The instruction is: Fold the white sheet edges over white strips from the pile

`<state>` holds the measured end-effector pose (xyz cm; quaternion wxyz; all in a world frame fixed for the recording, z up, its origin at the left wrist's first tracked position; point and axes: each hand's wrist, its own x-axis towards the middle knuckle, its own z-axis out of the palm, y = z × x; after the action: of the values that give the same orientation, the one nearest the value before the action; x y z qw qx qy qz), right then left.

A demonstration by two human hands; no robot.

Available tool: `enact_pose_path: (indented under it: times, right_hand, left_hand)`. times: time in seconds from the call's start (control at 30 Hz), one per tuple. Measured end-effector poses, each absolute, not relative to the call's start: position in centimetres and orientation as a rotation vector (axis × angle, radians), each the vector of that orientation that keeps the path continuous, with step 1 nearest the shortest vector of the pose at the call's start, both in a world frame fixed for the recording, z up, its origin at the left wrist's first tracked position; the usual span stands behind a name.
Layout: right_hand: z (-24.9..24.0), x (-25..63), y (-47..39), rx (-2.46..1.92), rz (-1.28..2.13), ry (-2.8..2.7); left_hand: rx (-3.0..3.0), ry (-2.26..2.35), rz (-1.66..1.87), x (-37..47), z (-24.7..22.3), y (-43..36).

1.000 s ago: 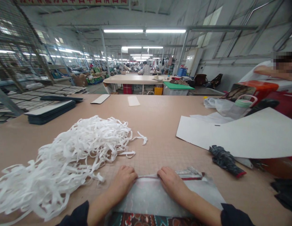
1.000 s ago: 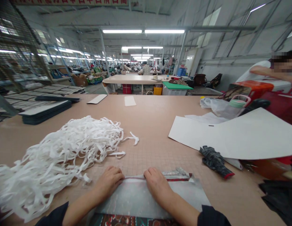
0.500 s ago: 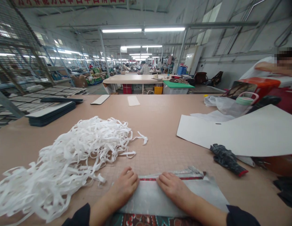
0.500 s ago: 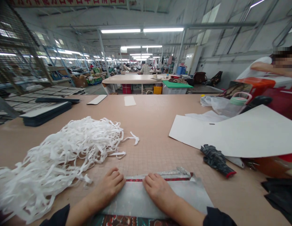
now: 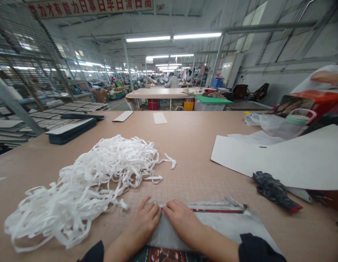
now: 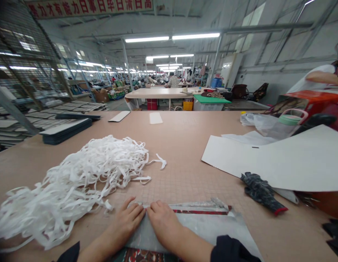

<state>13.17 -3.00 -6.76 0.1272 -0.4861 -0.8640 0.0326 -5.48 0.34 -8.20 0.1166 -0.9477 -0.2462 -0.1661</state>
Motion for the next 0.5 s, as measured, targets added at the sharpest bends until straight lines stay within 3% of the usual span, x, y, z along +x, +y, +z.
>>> enact_pose_path:
  times: [0.3,0.5]
  right_hand:
    - [-7.7,11.0,-0.5,-1.414,0.449,-2.391]
    - [-9.1,10.5,-1.5,-1.113,0.044,-2.605]
  left_hand:
    - [-2.756,-1.021,-0.829,-8.0,-8.7,-1.0]
    - [-2.783,-1.139,-0.791,-7.6,-8.5,-1.1]
